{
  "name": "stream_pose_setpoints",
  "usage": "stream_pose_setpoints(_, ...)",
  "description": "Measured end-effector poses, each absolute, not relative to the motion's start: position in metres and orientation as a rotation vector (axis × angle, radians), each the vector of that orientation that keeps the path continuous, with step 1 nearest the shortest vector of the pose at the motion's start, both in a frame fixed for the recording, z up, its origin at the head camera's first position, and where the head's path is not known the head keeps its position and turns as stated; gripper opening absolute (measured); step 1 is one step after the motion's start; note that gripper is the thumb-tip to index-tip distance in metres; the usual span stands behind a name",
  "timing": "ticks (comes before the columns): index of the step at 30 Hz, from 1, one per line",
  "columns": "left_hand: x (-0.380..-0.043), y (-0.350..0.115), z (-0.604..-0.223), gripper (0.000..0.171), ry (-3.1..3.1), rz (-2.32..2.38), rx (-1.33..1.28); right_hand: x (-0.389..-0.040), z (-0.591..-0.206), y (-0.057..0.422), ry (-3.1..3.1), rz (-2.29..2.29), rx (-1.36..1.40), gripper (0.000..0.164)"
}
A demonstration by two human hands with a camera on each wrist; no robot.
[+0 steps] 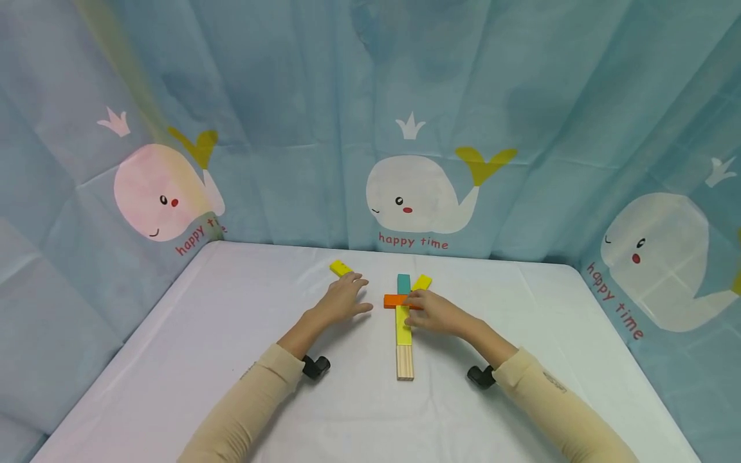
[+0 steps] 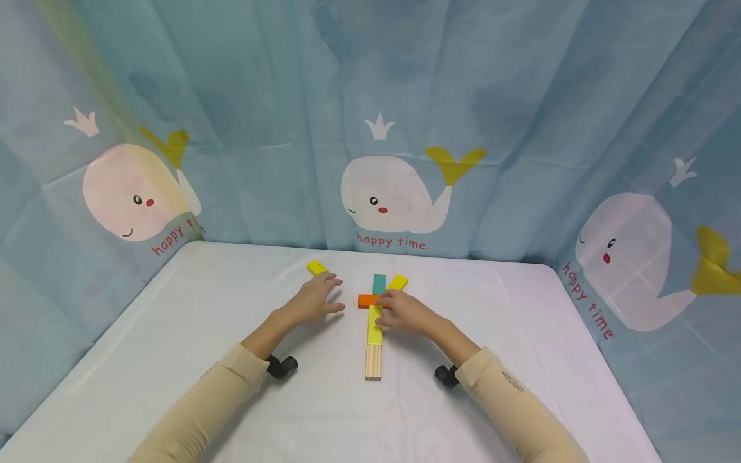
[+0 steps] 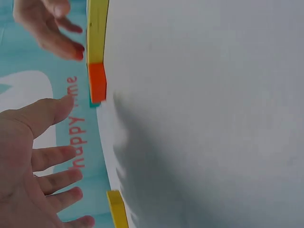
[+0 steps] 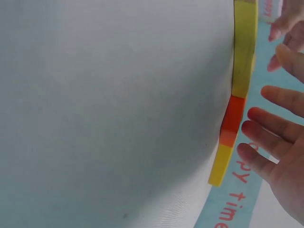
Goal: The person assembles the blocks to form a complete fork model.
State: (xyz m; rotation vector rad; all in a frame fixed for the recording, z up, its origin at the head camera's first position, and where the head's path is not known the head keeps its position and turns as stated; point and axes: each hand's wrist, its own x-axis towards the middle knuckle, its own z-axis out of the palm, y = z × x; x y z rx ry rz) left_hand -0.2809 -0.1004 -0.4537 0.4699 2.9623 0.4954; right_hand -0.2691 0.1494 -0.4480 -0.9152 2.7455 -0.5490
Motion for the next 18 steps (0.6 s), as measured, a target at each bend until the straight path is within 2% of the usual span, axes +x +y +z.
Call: stream_pose_setpoints(18, -0.311, -0.13, -0.453, 0.061, 3.062, 0.622, 0.413, -0.253, -0.45, 0.152, 2.719, -0.47, -0.979, 0.079)
